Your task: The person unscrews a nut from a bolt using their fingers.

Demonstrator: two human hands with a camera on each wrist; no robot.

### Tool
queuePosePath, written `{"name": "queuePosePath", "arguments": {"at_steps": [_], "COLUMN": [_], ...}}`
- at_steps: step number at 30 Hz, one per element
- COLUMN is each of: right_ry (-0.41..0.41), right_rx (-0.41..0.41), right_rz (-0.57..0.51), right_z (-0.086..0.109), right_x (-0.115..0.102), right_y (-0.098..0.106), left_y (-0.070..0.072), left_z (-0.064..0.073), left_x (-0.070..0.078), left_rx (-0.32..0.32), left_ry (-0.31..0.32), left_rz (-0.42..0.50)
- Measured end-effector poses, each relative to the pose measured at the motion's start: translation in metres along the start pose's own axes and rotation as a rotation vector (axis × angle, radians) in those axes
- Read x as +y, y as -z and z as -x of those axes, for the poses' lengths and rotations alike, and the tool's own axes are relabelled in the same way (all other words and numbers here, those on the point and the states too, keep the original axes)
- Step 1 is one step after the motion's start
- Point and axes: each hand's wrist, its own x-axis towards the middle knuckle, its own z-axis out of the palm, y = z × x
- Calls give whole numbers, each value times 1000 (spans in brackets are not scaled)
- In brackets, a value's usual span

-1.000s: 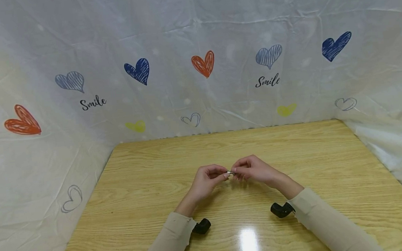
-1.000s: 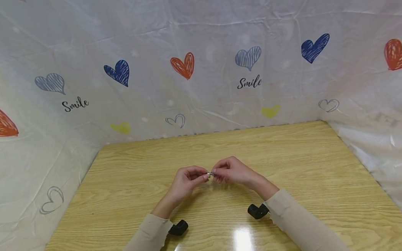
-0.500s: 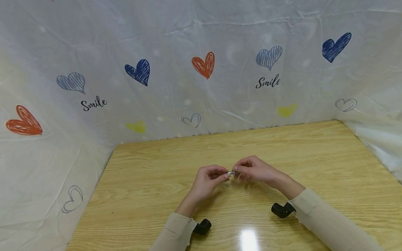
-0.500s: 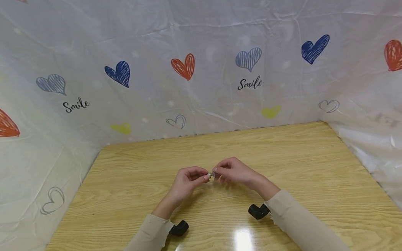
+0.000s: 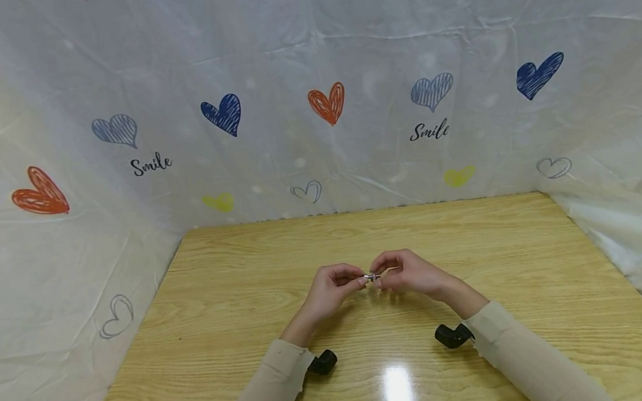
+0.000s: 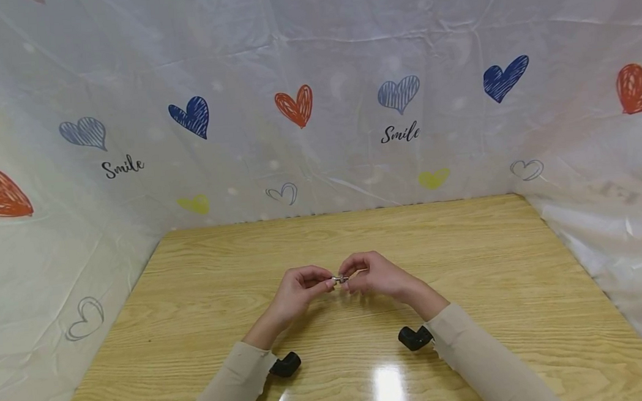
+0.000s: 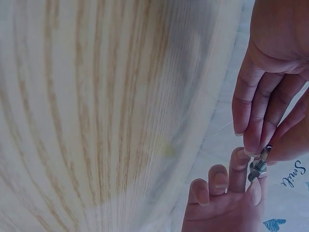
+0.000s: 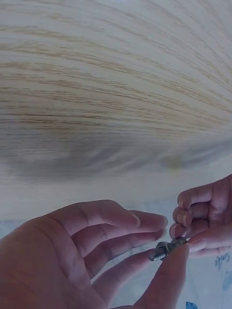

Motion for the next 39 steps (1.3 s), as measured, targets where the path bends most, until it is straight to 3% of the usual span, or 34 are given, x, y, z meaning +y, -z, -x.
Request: {"name": "queuePosePath", "arguments": {"at_steps": [10,28,39], "right_ry": [-52,-5,-59], "right_rx": [54,30,35], "right_rz": [96,16,86], "right_z": [-3,0,0], "right_x": [2,1,1], "right_y": [0,1,0], "left_y": [0,-1,-2], "left_z": [0,-1,0], "left_x": [1,1,1], "left_rx": [-4,-6,-3], "left_ry": [-5,-2,-2], "left_rz": [1,-14,-13]}}
